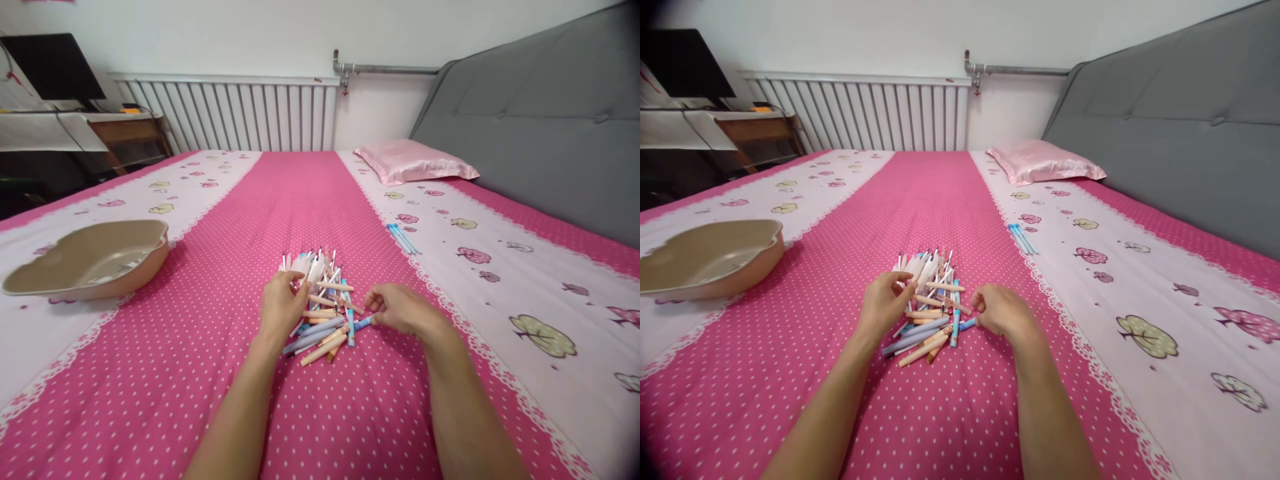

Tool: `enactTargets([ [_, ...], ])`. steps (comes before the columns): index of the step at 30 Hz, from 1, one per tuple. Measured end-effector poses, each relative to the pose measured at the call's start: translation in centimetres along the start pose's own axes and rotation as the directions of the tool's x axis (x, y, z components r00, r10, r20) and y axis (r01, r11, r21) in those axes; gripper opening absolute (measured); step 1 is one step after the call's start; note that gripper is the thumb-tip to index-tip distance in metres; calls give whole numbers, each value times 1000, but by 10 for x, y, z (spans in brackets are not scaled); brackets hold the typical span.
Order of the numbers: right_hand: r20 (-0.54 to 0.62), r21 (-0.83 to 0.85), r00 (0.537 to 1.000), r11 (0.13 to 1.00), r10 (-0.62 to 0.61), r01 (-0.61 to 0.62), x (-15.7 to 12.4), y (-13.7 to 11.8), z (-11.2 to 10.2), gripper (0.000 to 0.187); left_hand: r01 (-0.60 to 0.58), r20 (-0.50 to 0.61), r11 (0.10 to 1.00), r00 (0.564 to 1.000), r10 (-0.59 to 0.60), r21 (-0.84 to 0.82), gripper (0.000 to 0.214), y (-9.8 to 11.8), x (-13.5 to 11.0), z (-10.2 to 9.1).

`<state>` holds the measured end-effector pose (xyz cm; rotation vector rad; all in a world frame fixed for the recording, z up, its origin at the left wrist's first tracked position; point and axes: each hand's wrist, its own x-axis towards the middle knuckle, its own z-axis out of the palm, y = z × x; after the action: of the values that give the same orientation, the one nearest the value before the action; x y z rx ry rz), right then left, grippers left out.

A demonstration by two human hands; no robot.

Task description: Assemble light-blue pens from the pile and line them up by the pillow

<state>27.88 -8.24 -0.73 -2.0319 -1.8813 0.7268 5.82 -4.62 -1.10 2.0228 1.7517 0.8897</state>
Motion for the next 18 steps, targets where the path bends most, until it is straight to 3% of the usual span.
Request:
enactTargets([
  [4,52,-86,998,995,-40,45,2,-9,4,20,5,47,999,999,-3,-34,29,2,-1,-1],
  [7,61,16,993,995,-98,97,2,-15,6,14,-2,69,998,998,6,-58,29,2,-1,1],
  [10,-27,66,997,995,-75,77,4,-20,9,6,-12,91,997,996,19,-81,28,1,-2,2],
  [13,-132,35,991,999,-11,16,9,-25,18,13,-35,100,996,994,43,-83,27,0,-2,3],
  [18,-152,-8,987,998,56,-58,17,-33,34,20,-20,116,996,993,31,-89,25,-4,-1,3],
])
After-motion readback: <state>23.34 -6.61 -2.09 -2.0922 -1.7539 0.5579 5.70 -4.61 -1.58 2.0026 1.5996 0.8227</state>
